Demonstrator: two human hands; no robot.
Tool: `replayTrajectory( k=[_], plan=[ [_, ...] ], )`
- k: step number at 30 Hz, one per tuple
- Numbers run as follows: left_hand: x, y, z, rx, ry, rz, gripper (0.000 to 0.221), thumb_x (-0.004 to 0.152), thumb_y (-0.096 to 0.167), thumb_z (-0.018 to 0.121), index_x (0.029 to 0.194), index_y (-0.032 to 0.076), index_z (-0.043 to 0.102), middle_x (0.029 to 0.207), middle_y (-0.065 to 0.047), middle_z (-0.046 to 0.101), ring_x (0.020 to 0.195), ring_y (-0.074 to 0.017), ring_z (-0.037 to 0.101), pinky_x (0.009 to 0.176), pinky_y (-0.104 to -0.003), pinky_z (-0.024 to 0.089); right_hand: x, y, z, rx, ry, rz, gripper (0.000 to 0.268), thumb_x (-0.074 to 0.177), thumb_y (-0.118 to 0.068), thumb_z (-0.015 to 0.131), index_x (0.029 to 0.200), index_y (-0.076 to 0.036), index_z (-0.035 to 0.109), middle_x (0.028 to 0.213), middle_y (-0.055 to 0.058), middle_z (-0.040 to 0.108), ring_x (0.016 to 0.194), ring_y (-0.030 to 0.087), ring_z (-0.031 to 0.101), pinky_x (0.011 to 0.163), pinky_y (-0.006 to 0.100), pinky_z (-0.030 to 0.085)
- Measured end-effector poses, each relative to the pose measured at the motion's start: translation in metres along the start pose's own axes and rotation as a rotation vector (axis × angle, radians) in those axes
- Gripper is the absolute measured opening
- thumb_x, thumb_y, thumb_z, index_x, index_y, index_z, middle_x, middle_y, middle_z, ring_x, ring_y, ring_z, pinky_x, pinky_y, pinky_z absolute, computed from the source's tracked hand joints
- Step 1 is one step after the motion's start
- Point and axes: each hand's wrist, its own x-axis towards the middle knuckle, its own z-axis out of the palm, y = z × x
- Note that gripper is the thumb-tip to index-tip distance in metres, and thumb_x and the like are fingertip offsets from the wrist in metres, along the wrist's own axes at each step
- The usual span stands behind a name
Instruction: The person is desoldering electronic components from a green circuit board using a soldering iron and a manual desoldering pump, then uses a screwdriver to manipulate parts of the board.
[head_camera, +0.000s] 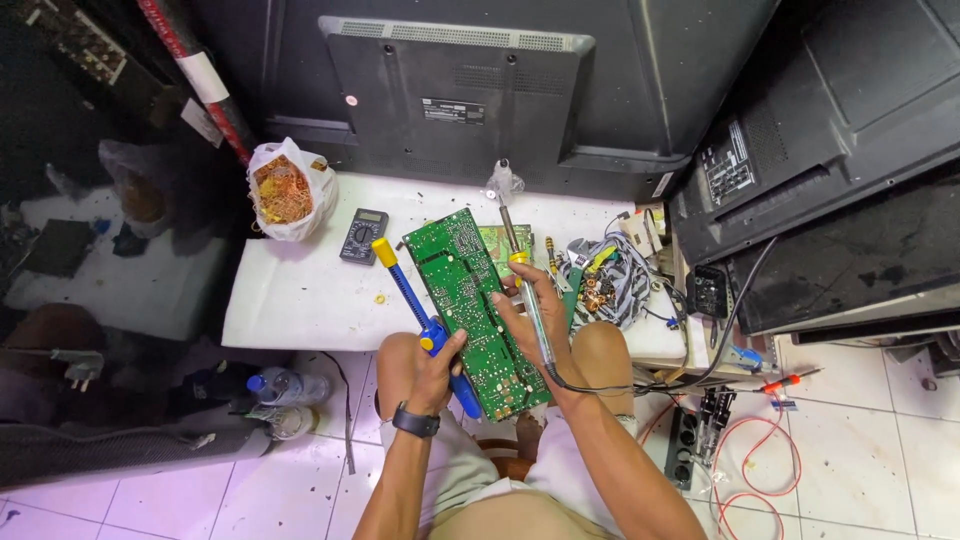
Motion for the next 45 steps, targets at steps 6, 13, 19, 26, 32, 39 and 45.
replayTrajectory(
  k=[6,13,19,26,32,39,45],
  plan=[
    [-0.002,0.000,-0.003,0.064,0.019,0.073,0.024,0.074,0.006,0.071,0.077,0.004,0.047,0.049,-0.002,0.045,0.028,-0.0102,0.044,0.032,-0.020,0.038,-0.002,-0.003,0.010,-0.072,0.027,0.009,0.052,0.066,-0.017,0.078,0.112,-0.008,0.054,0.087,0.008,0.062,0.074,0.010,0.052,0.063,0.022,0.045],
    [-0.018,0.035,0.016,0.212,-0.017,0.170,0.025,0.072,0.006,0.073,0.073,0.002,0.048,0.045,-0.004,0.048,0.029,-0.0124,0.049,0.032,-0.021,0.040,-0.003,-0.010,0.014,-0.083,0.058,-0.004,0.052,0.068,-0.016,0.076,0.113,-0.008,0.053,0.088,0.011,0.058,0.075,0.014,0.048,0.067,0.029,0.045],
    [-0.017,0.035,0.017,0.206,-0.026,0.197,0.025,0.072,0.006,0.072,0.072,0.002,0.048,0.045,-0.005,0.047,0.029,-0.0124,0.049,0.033,-0.022,0.042,-0.005,-0.012,0.011,-0.098,0.069,-0.034,0.046,0.073,-0.012,0.070,0.114,-0.007,0.051,0.089,0.010,0.058,0.077,0.013,0.049,0.071,0.029,0.045],
    [-0.012,0.032,0.007,0.025,0.016,0.048,0.025,0.073,0.005,0.071,0.069,0.008,0.046,0.045,0.000,0.045,0.029,-0.0085,0.044,0.031,-0.021,0.040,-0.005,-0.008,-0.004,0.036,0.102,-0.043,0.040,0.081,-0.005,0.055,0.119,-0.007,0.044,0.097,0.016,0.055,0.083,0.021,0.059,0.079,0.036,0.048],
    [-0.012,0.042,0.014,-0.014,0.028,-0.029,0.025,0.074,0.006,0.070,0.066,0.010,0.047,0.045,0.001,0.044,0.029,-0.0080,0.042,0.030,-0.023,0.041,-0.006,-0.016,-0.008,0.006,0.060,-0.023,0.044,0.079,-0.005,0.060,0.119,-0.006,0.043,0.100,0.016,0.055,0.083,0.020,0.060,0.079,0.035,0.048],
    [-0.009,0.031,0.004,-0.029,-0.009,-0.151,0.025,0.073,0.004,0.071,0.067,0.011,0.048,0.047,0.001,0.043,0.030,-0.0091,0.041,0.031,-0.024,0.042,-0.013,-0.004,0.000,0.050,0.026,0.038,0.052,0.072,-0.005,0.069,0.119,-0.006,0.046,0.099,0.013,0.055,0.086,0.015,0.053,0.074,0.027,0.049],
    [-0.005,0.029,0.002,-0.033,0.002,-0.182,0.026,0.075,0.005,0.069,0.068,0.013,0.046,0.050,0.004,0.041,0.032,-0.0071,0.042,0.033,-0.022,0.042,-0.019,0.011,0.003,0.058,0.072,0.016,0.051,0.073,-0.003,0.067,0.120,-0.006,0.047,0.101,0.013,0.056,0.090,0.016,0.054,0.075,0.027,0.049]
  ],
)
